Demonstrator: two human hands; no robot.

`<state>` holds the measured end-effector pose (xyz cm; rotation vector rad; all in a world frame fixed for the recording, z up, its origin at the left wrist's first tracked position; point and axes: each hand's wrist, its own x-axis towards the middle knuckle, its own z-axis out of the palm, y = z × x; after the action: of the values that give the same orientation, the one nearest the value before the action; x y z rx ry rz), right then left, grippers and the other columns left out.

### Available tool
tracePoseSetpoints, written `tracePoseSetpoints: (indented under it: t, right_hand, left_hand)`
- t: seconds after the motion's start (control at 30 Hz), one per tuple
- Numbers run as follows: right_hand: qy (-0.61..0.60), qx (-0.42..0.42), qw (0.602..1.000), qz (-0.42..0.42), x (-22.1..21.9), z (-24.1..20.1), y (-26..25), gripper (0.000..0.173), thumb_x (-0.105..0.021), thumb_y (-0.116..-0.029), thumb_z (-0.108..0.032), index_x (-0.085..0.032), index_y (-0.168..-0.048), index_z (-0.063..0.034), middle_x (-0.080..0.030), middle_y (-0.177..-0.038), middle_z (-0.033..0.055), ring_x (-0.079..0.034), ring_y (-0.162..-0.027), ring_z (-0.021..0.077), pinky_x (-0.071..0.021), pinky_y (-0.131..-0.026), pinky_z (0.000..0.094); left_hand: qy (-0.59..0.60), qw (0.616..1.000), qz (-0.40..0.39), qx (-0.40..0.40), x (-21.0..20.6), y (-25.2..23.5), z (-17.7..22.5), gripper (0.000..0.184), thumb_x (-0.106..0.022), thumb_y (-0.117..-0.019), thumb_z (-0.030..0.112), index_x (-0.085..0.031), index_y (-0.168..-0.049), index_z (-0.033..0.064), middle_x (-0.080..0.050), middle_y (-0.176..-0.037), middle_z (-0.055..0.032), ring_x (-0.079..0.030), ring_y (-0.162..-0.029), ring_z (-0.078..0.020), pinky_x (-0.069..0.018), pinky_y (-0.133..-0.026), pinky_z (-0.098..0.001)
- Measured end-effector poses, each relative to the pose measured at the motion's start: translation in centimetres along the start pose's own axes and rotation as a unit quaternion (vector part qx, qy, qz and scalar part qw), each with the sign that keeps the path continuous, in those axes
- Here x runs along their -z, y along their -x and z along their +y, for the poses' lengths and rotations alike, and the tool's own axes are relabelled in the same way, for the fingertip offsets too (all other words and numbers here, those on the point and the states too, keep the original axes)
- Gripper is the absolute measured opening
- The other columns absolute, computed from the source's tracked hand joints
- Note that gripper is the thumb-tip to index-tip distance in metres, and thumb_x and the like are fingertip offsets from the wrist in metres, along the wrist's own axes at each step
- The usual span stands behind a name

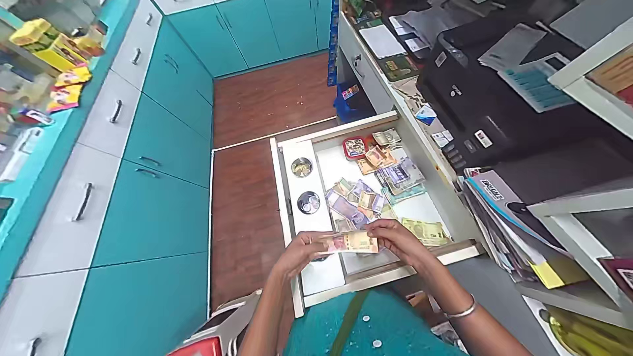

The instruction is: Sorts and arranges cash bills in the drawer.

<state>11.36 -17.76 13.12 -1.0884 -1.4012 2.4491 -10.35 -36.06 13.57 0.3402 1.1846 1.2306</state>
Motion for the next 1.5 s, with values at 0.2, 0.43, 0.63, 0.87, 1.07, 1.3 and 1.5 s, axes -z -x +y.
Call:
tracePoseSetpoints:
  t: [0.2,0.43,0.63,0.87,1.07,1.3,1.5]
  right_hand:
    - [0.024,-0.052,0.998,-0.037,-1.3,-0.7,-1.0,0.026,-0.068,-0.0929,-0.001,-0.064,-0.119,-0.0014,-0.074,-0.105,0.0048,-0.073,-0.092,0.0139,-0.0616,-0.084,0.0334]
    - [-0.187,-0.071,0.978,0.053,-0.4,-0.5,-3.1,0.017,-0.051,-0.0975,0.011,-0.064,-0.101,0.0028,-0.076,-0.094,0.0091,-0.075,-0.078,0.0158,-0.0629,-0.074,0.0270]
    - [-0.254,-0.147,0.955,-0.037,-3.1,2.8,-5.5,0.020,-0.050,-0.0982,0.009,-0.060,-0.112,-0.0025,-0.074,-0.097,0.0078,-0.074,-0.083,0.0154,-0.0615,-0.078,0.0277]
    - [0.437,0.136,0.857,0.237,6.2,-3.5,-14.8,0.049,-0.066,-0.0950,-0.014,-0.056,-0.137,0.0084,-0.058,-0.136,0.0306,-0.056,-0.129,0.0417,-0.0424,-0.111,0.0526]
    - [0.547,0.041,0.784,0.291,8.8,-5.4,-21.7,0.041,-0.058,-0.1013,-0.015,-0.056,-0.137,0.0052,-0.065,-0.122,0.0315,-0.064,-0.115,0.0489,-0.0497,-0.096,0.0630]
    - [0.538,0.332,0.738,0.235,1.3,-2.6,-7.3,0.026,-0.057,-0.0980,-0.008,-0.071,-0.114,0.0075,-0.074,-0.097,0.0243,-0.075,-0.086,0.0407,-0.0596,-0.075,0.0564]
    - [0.588,0.424,0.689,0.030,-3.6,3.8,-1.1,0.010,-0.056,-0.0926,0.003,-0.067,-0.094,0.0025,-0.071,-0.126,0.0194,-0.067,-0.121,0.0337,-0.0526,-0.105,0.0449]
  left_hand:
    - [0.002,1.000,-0.028,0.001,-1.9,-1.9,-0.6,0.034,-0.049,-0.0985,-0.005,-0.066,-0.128,-0.0030,-0.072,-0.121,-0.0104,-0.074,-0.098,-0.0176,-0.0626,-0.085,-0.0348]
    - [0.052,0.985,0.128,-0.099,-1.9,-3.2,-1.8,0.061,-0.053,-0.0993,0.022,-0.030,-0.151,0.0000,-0.070,-0.119,-0.0143,-0.075,-0.081,-0.0191,-0.0632,-0.065,-0.0309]
    - [0.191,0.939,0.270,-0.099,-6.2,-7.3,-1.7,0.022,-0.057,-0.1001,0.005,-0.055,-0.120,-0.0029,-0.074,-0.095,-0.0117,-0.073,-0.087,-0.0171,-0.0606,-0.080,-0.0326]
    - [0.259,0.921,0.286,-0.045,-4.2,-6.5,-1.3,0.023,-0.050,-0.1031,0.002,-0.053,-0.126,-0.0018,-0.064,-0.074,-0.0051,-0.068,-0.061,-0.0163,-0.0629,-0.065,-0.0338]
    - [0.293,0.937,0.189,0.023,-6.3,-6.2,-2.7,0.011,-0.049,-0.1045,0.005,-0.058,-0.107,0.0006,-0.064,-0.066,-0.0051,-0.069,-0.061,-0.0193,-0.0638,-0.074,-0.0413]
    - [0.285,0.946,0.134,0.078,-6.3,-6.7,-2.8,0.040,-0.027,-0.1133,0.030,-0.050,-0.129,0.0008,-0.068,-0.080,-0.0084,-0.073,-0.073,-0.0210,-0.0634,-0.076,-0.0404]
    - [0.239,0.959,0.143,0.053,-6.9,-6.8,-2.0,0.020,-0.050,-0.1059,0.012,-0.053,-0.123,0.0018,-0.070,-0.096,-0.0084,-0.071,-0.086,-0.0148,-0.0602,-0.079,-0.0320]
